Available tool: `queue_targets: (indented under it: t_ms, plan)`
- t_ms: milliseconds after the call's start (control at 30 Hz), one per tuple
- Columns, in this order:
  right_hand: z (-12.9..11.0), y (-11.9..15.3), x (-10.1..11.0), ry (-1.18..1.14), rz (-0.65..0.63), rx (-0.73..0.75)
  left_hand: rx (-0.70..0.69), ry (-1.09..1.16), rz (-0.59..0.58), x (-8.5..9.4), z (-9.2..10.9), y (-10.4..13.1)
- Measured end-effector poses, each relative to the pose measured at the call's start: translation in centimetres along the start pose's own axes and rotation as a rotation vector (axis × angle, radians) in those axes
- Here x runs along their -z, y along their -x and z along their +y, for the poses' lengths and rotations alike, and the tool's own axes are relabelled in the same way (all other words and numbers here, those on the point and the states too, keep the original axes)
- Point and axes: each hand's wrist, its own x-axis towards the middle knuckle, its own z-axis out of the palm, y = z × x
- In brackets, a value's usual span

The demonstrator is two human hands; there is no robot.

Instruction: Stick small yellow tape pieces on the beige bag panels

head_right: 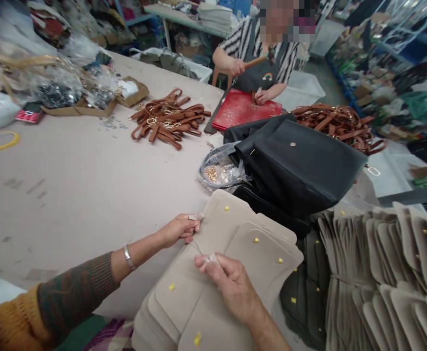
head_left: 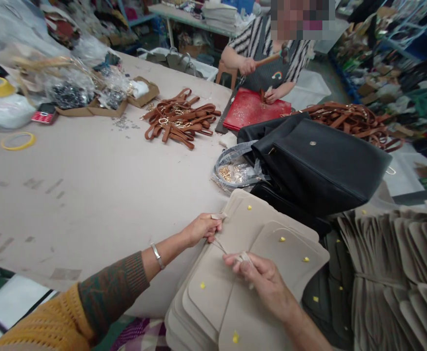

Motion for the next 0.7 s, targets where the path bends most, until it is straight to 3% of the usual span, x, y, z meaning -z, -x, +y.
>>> queue_targets:
  t_ms: [100,200,367,467,600,700]
  plan:
    - [2.1,-2.0,-1.7,-0.356,0.194,0.049,-0.008,0.013,-0.002,0.0,0.0,0.2]
    - [2.7,-2.7,-1.4,-0.517,0.329,0.034,-0.028,0.037,-0.004,-0.3,0.3,0.6]
    - [2.2,-1.1,0.4,-0.218,0.3,0.07,-0.072,0.082,0.002,-0.7,0.8,1.4]
    - [3.2,0.0,0.8,0.014,0.272,0.112,-0.083,0.082,0.024,-0.4,0.6,1.6]
    - [4.5,0.7,1.4,0.029,0.3,0.124,-0.066,0.059,0.044,0.1,0.6,1.9]
    - [4.0,1.1,2.2,0.091,0.246,0.109,-0.055,0.048,0.046,0.0,1.1,2.0]
